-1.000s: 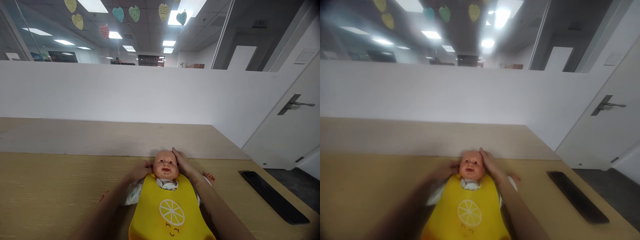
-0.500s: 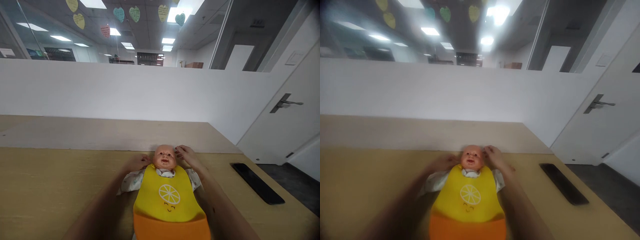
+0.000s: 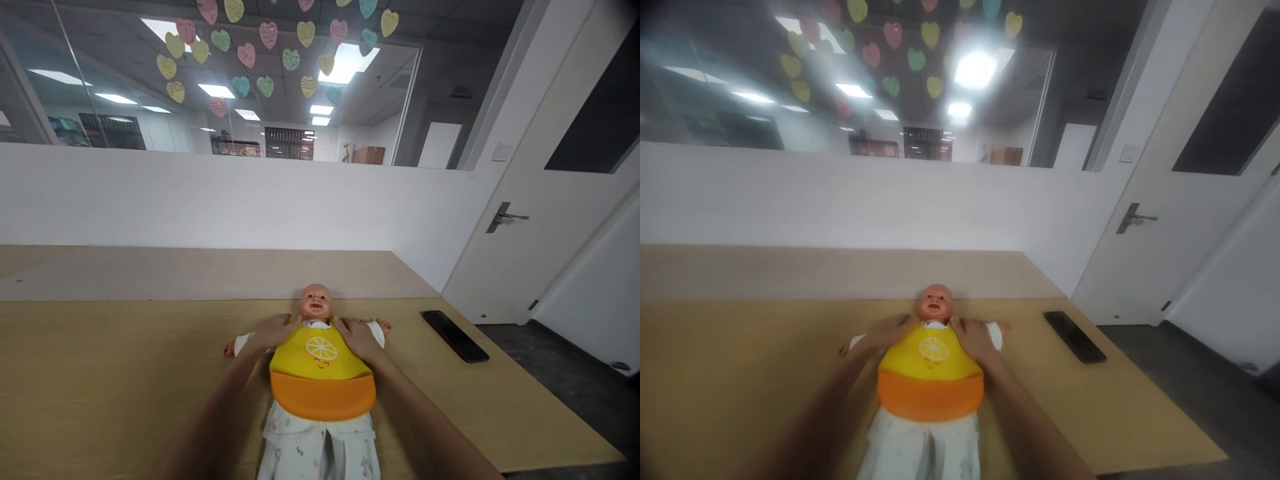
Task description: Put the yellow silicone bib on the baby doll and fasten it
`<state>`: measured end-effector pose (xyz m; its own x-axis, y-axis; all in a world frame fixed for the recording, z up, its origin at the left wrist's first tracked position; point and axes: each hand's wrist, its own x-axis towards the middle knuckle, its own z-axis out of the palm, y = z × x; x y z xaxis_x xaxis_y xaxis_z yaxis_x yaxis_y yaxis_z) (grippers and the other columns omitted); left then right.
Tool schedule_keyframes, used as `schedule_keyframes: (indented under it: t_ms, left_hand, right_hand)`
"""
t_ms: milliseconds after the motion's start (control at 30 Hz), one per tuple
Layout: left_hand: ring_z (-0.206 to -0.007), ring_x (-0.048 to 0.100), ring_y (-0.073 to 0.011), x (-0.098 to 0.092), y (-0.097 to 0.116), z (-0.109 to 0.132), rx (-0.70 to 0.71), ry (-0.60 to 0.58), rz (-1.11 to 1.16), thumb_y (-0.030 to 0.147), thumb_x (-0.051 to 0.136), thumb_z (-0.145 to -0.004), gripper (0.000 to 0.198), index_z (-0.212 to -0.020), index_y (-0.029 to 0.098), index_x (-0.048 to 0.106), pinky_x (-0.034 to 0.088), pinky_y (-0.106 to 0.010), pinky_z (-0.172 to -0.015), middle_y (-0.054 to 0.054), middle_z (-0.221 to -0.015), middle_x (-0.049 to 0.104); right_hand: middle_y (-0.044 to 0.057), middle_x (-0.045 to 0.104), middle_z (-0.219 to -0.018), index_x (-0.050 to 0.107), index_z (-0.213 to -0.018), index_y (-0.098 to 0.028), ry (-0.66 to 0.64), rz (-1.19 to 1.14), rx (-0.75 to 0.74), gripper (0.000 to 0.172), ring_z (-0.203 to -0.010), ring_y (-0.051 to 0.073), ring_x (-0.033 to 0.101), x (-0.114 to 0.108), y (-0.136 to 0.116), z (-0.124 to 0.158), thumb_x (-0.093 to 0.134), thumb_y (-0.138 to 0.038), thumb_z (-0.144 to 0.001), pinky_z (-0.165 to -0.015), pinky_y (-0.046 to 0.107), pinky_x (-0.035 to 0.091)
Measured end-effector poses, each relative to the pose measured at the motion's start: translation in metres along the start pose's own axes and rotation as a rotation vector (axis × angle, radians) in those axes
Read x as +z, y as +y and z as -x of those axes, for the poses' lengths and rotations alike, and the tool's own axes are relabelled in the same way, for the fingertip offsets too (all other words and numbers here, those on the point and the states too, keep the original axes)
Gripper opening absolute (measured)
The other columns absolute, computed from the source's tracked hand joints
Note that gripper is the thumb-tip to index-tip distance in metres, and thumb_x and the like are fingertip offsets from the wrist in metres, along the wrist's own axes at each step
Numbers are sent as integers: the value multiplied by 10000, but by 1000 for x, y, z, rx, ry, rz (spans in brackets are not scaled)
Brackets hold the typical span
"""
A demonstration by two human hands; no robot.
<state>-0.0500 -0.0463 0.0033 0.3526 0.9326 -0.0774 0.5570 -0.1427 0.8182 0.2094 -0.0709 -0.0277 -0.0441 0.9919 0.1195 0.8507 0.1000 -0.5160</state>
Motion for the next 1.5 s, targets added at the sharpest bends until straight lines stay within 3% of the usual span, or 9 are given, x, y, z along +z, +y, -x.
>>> schedule_keyframes:
  t_ms: [367,533,800,933,1100,1300,1367,1433,1500]
  left_hand:
    - [-964,685,-298,21,-8,-3,-95,114,-15,663,686,-679,678,-1062,103,675,480,-287,-729,-162,-1050,740]
    - [-941,685,-322,20,-6,-1,-126,168,-33,663,710,-655,662,-969,81,694,470,-304,-721,-192,-998,741]
    - [-861,704,-267,10,32,46,-91,163,128,573,728,-716,548,-967,87,703,510,-280,-650,-158,-979,756]
    - [-852,709,-254,1,52,100,-48,136,249,506,750,-715,480,-1000,124,697,535,-279,-659,-119,-978,762]
    - [-886,691,-274,-2,65,182,54,214,138,451,804,-624,474,-991,177,680,534,-291,-687,-67,-953,754]
    - [-839,654,-245,37,39,266,137,111,119,500,774,-658,448,-972,203,658,516,-301,-754,-25,-890,726]
    - [-875,637,-240,55,22,285,158,48,135,477,787,-655,432,-967,205,662,507,-308,-822,-27,-935,715]
    - [-947,622,-249,71,8,300,167,10,191,454,805,-645,462,-1008,203,665,494,-318,-887,-42,-1019,702]
    - [-1034,599,-261,81,1,310,166,6,249,435,814,-644,506,-1066,203,660,472,-330,-950,-61,-1121,674]
  right_hand:
    - [206,705,-1021,707,-968,-112,54,182,70,594,-1003,294,639,11,-11,-3,326,-567,-951,-912,379,371]
    - [224,707,-945,715,-916,-97,31,194,116,652,-953,310,657,6,-13,-2,314,-611,-941,-871,382,398]
    - [180,706,-1026,697,-1009,-139,119,68,76,581,-927,269,651,-17,-32,26,387,-620,-912,-751,313,396]
    - [151,705,-896,668,-944,-166,183,6,29,555,-828,266,643,-26,-51,73,382,-640,-909,-691,314,370]
    - [131,652,-766,597,-819,-213,336,3,-135,426,-770,293,604,-40,-81,171,425,-590,-916,-667,351,340]
    - [92,554,-697,559,-709,-246,405,-290,-329,221,-722,266,519,-20,-75,290,554,-397,-870,-696,400,390]
    - [116,636,-860,661,-801,-261,288,-532,-236,156,-883,306,560,5,-58,320,625,-412,-816,-804,430,432]
    - [108,679,-1018,716,-878,-274,262,-956,45,284,-1054,348,556,29,-39,341,762,-459,-668,-912,432,435]
    - [111,699,-945,724,-812,-235,162,-1262,256,324,-1038,362,576,43,-26,352,770,-503,-635,-909,449,452]
